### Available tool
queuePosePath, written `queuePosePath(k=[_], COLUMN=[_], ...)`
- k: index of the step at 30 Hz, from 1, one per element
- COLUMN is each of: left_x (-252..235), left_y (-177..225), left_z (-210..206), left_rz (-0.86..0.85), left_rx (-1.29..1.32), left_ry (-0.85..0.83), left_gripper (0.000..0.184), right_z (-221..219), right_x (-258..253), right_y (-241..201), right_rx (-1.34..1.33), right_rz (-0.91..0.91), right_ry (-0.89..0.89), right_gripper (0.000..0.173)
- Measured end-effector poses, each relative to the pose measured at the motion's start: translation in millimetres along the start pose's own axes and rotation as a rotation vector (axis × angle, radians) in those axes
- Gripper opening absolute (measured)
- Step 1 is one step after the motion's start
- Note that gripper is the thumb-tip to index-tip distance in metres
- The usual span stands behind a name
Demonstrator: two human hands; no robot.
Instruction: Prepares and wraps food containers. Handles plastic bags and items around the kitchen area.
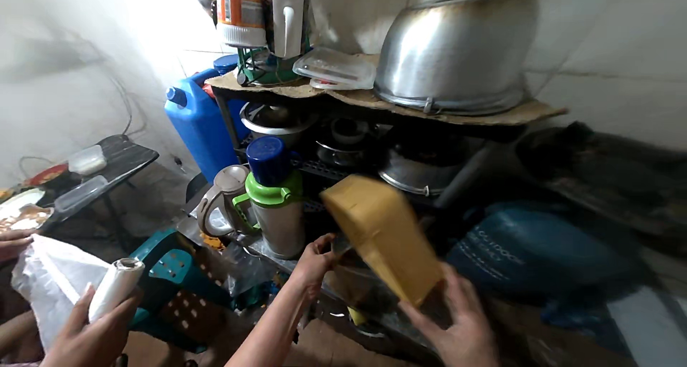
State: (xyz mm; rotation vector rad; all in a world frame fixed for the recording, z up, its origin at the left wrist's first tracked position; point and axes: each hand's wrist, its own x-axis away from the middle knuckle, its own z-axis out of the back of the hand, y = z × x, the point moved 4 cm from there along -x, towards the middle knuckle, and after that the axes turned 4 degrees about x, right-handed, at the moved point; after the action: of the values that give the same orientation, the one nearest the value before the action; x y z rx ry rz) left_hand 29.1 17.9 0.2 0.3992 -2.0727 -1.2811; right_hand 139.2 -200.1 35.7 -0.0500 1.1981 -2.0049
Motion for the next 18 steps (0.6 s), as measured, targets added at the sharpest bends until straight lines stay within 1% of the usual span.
queuePosePath(k=[1, 2, 5, 8, 11, 12, 14, 15, 16, 18], left_x=[3, 3, -3, -7, -8, -5, 4, 5, 1, -3], left_y=[1, -1, -5, -4, -5, -3, 2, 2, 0, -4], left_z=[-5, -6, -2, 2, 5, 3, -9, -11, -9, -4], left_rz=[-0.005, -0.007, -0.003, -0.005, -0.003, 0.000, 0.001, 0.004, 0.004, -0.001], left_rx=[0.012, 0.025, -0.010, -0.050, -0.043, -0.031, -0.015, -0.004, 0.005, -0.020], left_ry=[0.009, 0.000, -0.059, -0.029, 0.004, 0.006, 0.016, 0.007, -0.014, -0.044], left_gripper=[0.044, 0.042, 0.053, 0.056, 0.055, 0.053, 0.041, 0.038, 0.039, 0.046], right_z=[-7, -11, -9, 1, 10, 6, -6, -10, -10, -6], right_x=[2, 3, -4, -8, -5, -2, 3, 3, 0, -5], right_y=[-1, 1, 8, 8, 3, 0, -2, 0, 1, 5], right_rx=[0.037, 0.051, 0.040, 0.027, -0.006, 0.008, 0.057, 0.073, 0.072, 0.060], right_rz=[0.017, 0.011, -0.013, 0.004, 0.013, 0.016, 0.024, 0.026, 0.031, 0.049], right_ry=[-0.039, -0.056, -0.044, 0.022, 0.084, 0.065, -0.040, -0.062, -0.067, -0.038], right_gripper=[0.088, 0.088, 0.091, 0.093, 0.096, 0.094, 0.089, 0.088, 0.089, 0.089])
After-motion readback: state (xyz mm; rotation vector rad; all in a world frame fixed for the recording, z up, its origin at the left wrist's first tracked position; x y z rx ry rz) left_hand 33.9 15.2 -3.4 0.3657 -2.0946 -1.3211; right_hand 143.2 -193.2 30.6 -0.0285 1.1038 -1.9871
